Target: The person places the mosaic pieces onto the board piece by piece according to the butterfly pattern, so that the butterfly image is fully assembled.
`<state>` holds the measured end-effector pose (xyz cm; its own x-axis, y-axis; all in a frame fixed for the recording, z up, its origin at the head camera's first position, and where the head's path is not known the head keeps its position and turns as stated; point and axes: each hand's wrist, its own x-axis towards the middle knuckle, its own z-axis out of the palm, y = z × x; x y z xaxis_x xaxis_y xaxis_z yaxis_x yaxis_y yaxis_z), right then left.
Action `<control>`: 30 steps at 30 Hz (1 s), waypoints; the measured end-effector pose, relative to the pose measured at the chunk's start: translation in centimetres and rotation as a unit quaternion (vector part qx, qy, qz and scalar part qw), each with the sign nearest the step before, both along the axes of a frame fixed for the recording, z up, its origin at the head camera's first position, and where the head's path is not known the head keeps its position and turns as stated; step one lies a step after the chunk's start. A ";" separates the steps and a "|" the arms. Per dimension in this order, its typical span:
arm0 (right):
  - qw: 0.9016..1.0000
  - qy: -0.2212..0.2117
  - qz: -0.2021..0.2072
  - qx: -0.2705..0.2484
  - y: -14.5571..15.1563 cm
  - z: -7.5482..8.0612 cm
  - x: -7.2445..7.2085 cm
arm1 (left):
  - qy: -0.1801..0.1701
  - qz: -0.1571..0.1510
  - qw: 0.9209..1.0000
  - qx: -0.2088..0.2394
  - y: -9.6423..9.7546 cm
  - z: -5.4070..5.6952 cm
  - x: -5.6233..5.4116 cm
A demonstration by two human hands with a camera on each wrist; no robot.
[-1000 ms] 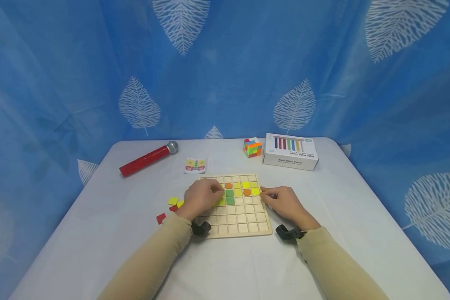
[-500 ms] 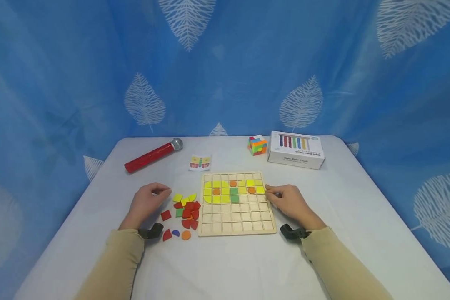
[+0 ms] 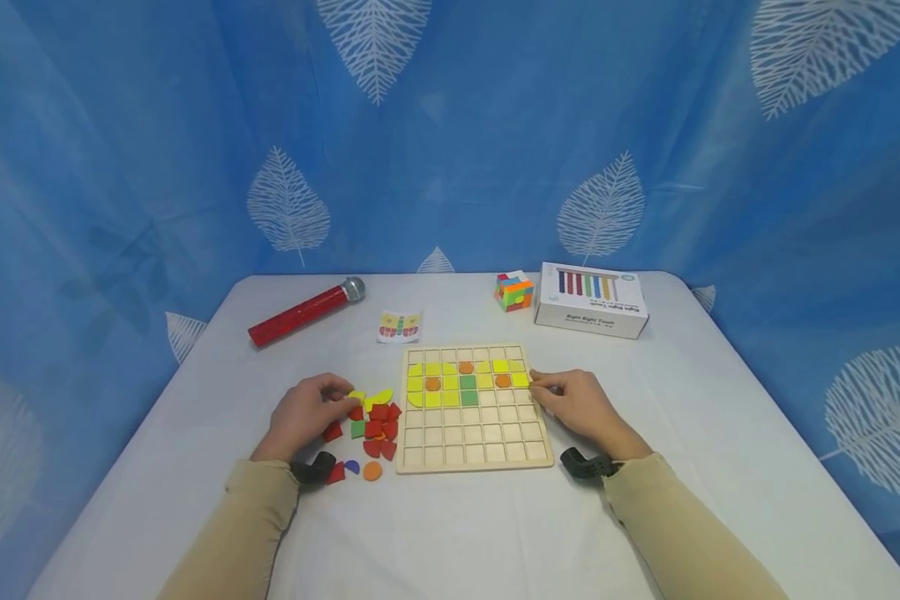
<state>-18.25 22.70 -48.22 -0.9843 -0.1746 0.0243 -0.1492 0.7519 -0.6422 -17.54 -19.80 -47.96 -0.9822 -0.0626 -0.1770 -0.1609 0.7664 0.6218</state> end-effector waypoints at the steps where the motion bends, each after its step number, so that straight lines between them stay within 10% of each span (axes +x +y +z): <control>1: 1.000 0.001 0.000 -0.002 0.0 0.0 0.0 | 0.000 0.000 1.000 0.000 0.0 0.0 0.0; 20: 1.000 -0.001 0.006 -0.004 -0.1 -0.2 -0.3 | 0.026 0.027 0.997 0.071 -0.4 0.8 -0.3; 30: 1.000 0.012 0.005 0.002 0.3 -0.1 -0.2 | 0.057 -0.071 0.993 0.068 8.3 3.6 -0.5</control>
